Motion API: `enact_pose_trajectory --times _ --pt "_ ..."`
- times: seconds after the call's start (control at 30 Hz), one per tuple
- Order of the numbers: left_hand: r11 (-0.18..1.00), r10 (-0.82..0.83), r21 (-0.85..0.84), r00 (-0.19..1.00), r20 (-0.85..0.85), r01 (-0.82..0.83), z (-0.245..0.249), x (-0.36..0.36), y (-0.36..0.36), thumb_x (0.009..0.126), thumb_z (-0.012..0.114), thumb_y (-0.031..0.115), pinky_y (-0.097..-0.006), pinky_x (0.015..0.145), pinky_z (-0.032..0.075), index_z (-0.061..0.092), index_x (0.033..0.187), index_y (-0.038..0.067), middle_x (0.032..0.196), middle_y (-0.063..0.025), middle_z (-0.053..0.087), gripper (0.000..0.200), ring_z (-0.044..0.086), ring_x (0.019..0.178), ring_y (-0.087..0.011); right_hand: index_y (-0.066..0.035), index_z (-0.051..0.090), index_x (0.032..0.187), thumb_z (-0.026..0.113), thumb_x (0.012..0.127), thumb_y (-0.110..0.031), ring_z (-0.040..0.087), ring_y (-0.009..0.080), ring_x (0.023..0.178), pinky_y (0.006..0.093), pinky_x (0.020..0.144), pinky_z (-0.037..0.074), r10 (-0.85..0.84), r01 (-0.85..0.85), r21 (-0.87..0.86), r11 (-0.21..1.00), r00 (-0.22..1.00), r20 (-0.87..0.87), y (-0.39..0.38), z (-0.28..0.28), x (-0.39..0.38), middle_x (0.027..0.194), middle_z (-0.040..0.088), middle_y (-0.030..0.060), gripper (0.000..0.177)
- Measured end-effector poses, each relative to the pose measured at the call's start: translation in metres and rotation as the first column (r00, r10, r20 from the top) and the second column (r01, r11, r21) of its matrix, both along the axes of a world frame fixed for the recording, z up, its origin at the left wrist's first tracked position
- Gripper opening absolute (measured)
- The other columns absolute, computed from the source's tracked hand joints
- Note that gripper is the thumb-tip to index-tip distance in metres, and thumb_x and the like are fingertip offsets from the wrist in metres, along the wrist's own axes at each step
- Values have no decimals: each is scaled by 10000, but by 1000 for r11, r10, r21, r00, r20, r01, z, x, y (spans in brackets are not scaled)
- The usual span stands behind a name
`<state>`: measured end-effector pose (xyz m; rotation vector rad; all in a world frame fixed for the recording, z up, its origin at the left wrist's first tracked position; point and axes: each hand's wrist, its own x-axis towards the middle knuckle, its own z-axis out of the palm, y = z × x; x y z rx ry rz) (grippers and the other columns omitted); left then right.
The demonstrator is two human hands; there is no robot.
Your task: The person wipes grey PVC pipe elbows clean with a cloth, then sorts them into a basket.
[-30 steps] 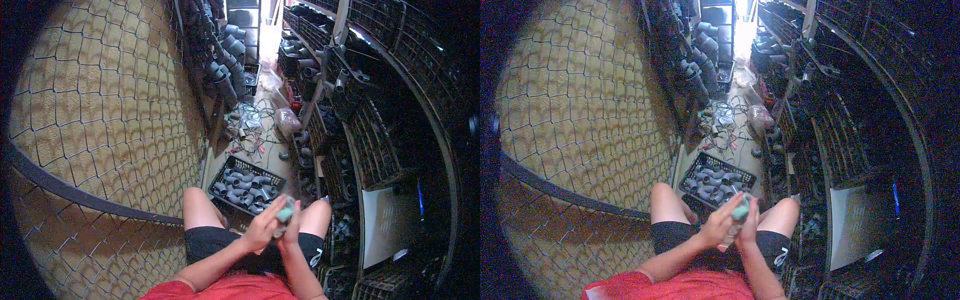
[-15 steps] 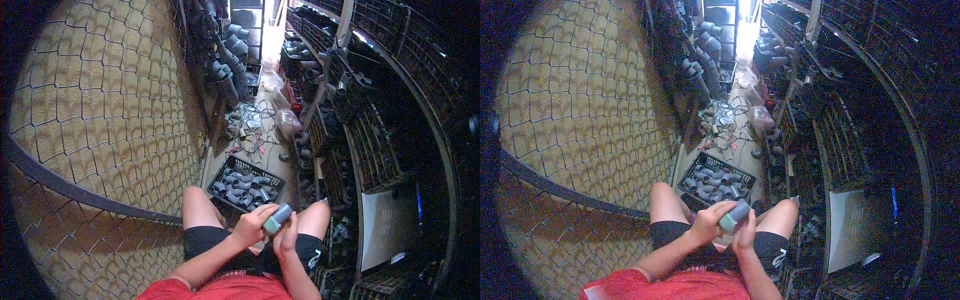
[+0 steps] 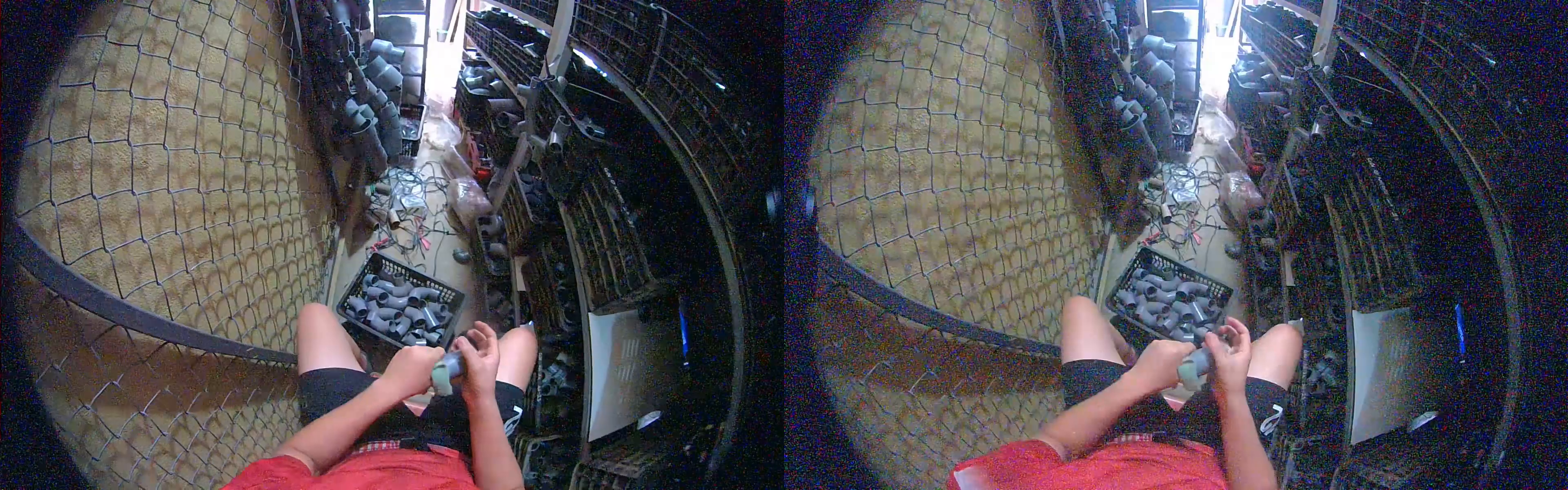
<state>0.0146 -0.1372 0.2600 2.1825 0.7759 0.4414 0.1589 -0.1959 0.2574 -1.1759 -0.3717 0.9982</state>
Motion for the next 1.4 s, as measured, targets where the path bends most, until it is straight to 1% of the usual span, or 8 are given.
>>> enact_pose_trajectory --times 0.13,0.2,0.27,0.53,0.7,0.9,1.23,1.4 --pt "992 13 127 998 60 -20 -21 8 3 714 716 154 -414 652 524 600 829 20 792 -152 682 212 680 734 -326 -58 472 1265 707 789 30 581 142 846 297 757 522 -57 47 324 945 998 21 3 4 -5 981 521 43 537" --pt "858 -16 -471 927 373 205 -65 11 5 693 769 159 -329 702 521 676 937 50 833 -35 694 283 639 733 -128 -49 522 1225 708 774 18 595 187 912 319 817 516 2 -6 343 939 1000 14 6 15 1 1034 555 77 493" --pt "522 256 -844 920 298 128 -108 19 12 769 691 168 -312 633 492 673 911 20 781 -40 687 206 609 704 -118 -36 565 1176 697 771 6 589 248 1028 346 910 483 123 -218 20 976 622 773 12 31 20 1116 575 111 428" --pt "725 330 -340 735 -592 -600 -289 -6 103 737 633 230 -436 741 542 700 963 -34 962 -238 698 353 693 918 -315 12 608 1074 502 978 -85 569 188 1017 322 954 427 -552 533 369 761 234 800 -68 69 186 1083 624 103 173" --pt "421 604 -542 671 -431 -727 -280 -3 123 753 656 139 -410 646 520 703 970 -16 852 -147 705 271 679 782 -249 18 540 1257 655 911 -251 551 311 1157 396 1027 399 -568 752 497 433 -200 798 -130 -4 396 1261 592 175 453" --pt "393 708 -706 684 -175 -588 -225 12 108 779 659 136 -358 590 486 716 992 49 821 -80 689 238 631 697 -178 39 426 1391 759 743 -515 510 402 1232 437 1054 388 -144 699 340 629 -325 935 -136 -111 585 1351 537 228 915" --pt "603 564 -573 805 -184 -554 -280 6 95 755 644 138 -373 824 503 668 1087 56 1001 -144 703 342 664 932 -277 21 492 1326 705 828 -431 573 367 1153 424 968 457 -601 840 257 477 99 793 -132 -59 464 1247 601 206 705" --pt "661 629 -481 775 -62 -575 -191 3 83 716 720 169 -362 853 505 596 1098 25 1013 -142 685 426 663 948 -273 46 443 1345 568 819 -170 549 377 1160 441 955 506 -709 795 416 441 593 -381 -145 26 243 1273 528 232 582"
